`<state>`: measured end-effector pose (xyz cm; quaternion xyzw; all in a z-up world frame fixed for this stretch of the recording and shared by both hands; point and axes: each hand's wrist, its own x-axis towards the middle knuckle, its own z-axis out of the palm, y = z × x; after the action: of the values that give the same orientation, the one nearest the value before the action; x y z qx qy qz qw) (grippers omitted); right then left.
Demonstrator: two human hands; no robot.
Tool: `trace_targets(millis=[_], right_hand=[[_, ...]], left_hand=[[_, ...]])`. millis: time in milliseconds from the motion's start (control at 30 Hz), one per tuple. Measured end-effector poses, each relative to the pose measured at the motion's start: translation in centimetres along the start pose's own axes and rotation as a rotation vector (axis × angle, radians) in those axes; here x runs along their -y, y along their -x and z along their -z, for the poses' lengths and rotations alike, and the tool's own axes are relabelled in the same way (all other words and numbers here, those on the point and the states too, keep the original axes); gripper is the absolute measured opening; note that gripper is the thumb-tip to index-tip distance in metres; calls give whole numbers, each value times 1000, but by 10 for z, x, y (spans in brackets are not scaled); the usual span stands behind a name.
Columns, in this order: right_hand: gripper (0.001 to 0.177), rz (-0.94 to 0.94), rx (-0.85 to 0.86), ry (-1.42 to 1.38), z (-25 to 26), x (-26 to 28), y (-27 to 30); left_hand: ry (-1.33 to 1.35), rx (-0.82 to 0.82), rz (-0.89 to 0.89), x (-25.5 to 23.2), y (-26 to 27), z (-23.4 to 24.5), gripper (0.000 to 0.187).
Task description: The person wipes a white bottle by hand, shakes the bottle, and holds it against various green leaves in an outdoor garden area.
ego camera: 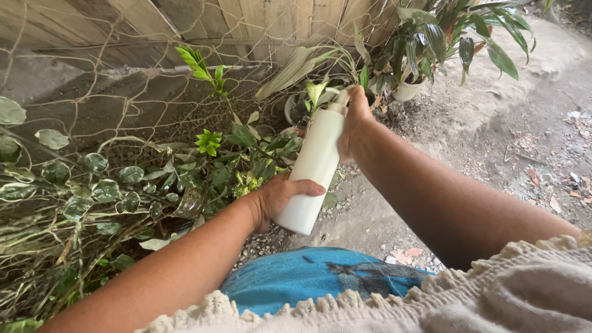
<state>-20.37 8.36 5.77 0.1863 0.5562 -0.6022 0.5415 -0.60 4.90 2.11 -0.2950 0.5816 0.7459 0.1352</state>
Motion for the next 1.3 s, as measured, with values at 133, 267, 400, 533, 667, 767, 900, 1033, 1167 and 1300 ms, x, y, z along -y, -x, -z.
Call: trace_targets(millis=[133, 267, 400, 533, 667, 767, 900, 1033, 1167, 1300], right_hand=[[76, -2, -36, 41, -1, 8, -9], [78, 47, -116, 73, -3, 17, -24], [80, 127, -135, 62, -22, 16, -33], [79, 22, 82, 153, -34, 19, -19], [84, -43, 281, 205, -48, 21, -22], [73, -4, 222, 179, -65, 15, -36], [58, 49, 82, 217, -86, 9, -41], [61, 24, 42, 238, -101, 9, -32], [53, 45, 3, 256, -114, 9, -33], [48, 75, 17, 218, -123, 6, -41]], left_hand=[[8, 3, 8, -7, -1, 1, 77], [-131, -293, -63, -13, -10, -8, 88], [-509, -588, -121, -13, -10, -12, 88], [-348, -623, -185, -9, -5, -3, 80], [-218, -647, -283, -6, -4, 5, 75], [31, -550, -315, -1, -1, 14, 72], [78, -532, -340, 2, 4, 25, 70], [105, -504, -241, -5, 11, 36, 70], [74, -539, -163, -14, 17, 41, 70], [106, -533, -188, -17, 20, 46, 70]])
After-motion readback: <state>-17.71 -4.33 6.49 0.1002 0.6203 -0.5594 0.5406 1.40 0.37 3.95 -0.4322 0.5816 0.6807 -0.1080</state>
